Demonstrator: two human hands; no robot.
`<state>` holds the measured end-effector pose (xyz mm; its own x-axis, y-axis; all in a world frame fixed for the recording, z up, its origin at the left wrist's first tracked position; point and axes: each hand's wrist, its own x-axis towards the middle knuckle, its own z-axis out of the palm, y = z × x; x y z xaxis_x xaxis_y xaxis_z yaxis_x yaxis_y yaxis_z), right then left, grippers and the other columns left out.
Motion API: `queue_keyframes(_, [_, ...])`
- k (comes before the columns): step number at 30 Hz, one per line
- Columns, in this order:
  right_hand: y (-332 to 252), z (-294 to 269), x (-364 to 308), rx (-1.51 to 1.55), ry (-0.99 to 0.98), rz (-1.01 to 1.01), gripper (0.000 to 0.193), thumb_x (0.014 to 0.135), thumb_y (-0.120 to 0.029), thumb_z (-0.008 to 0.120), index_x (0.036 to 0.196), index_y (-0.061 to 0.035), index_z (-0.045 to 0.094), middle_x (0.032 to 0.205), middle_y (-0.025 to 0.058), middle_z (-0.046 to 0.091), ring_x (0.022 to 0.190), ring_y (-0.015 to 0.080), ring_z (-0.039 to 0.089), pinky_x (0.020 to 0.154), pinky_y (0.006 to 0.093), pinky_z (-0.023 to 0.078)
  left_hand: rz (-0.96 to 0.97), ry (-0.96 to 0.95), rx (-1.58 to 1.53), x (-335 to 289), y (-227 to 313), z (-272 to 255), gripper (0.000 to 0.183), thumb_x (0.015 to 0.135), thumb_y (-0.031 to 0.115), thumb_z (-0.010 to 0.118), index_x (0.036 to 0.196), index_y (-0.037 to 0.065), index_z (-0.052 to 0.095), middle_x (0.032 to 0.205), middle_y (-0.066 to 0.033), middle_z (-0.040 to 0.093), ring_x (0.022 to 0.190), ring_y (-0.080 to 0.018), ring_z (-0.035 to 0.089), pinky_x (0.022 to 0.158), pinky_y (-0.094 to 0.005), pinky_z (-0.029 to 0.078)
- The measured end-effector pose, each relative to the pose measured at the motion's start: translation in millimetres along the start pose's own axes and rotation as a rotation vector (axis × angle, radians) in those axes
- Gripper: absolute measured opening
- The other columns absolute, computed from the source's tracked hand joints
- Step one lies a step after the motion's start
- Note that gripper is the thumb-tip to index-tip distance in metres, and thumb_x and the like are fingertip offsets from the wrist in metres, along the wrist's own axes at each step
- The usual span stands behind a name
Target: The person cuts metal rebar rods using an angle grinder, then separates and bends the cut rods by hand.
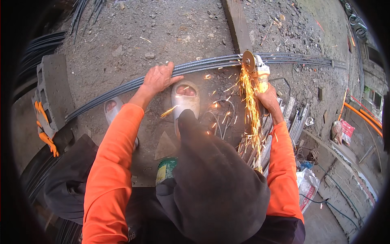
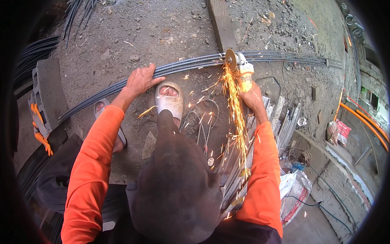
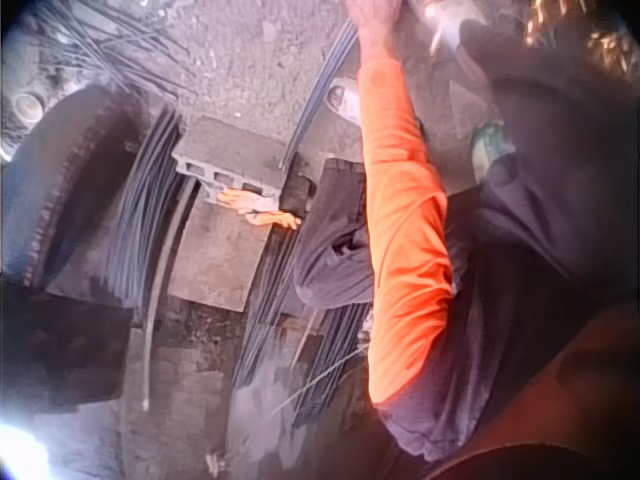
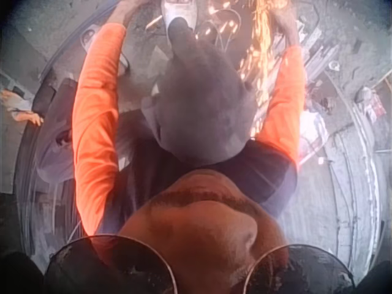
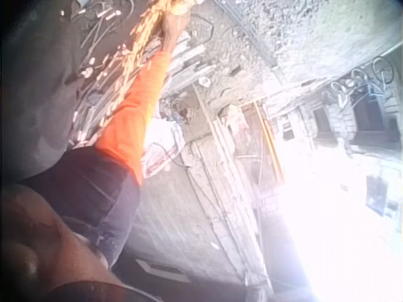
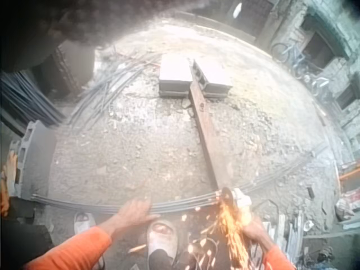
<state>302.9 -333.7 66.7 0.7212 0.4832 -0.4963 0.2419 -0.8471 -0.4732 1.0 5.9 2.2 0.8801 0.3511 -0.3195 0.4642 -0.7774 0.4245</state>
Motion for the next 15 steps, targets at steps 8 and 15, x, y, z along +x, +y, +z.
queue_keyframes(8, [-8.1, 2.6, -5.1, -0.101, 0.033, 0.003, 0.048, 0.067, -0.017, 0.077, 0.110, 0.0011, 0.065, 0.097, 0.0135, 0.074, 0.084, 0.0244, 0.070, 0.080, 0.0361, 0.055, 0.002, 0.012, 0.002, -2.4, -2.5, 1.3, 0.061, 0.092, 0.064, 0.061, 0.099, 0.004, 0.053, 0.084, -0.0250, 0.070, 0.084, -0.0452, 0.070, 0.072, -0.0543, 0.057])
queue_keyframes(15, [15.6, 2.2, 0.7, 0.032, -0.035, 0.006, 0.048, 0.068, -0.019, 0.077, 0.109, 0.0017, 0.065, 0.095, 0.0145, 0.073, 0.084, 0.0250, 0.070, 0.079, 0.0367, 0.055, 0.010, 0.027, 0.012, 0.2, -0.5, 3.0, 0.061, 0.092, 0.064, 0.061, 0.099, 0.003, 0.055, 0.084, -0.0251, 0.071, 0.083, -0.0450, 0.070, 0.072, -0.0539, 0.057])
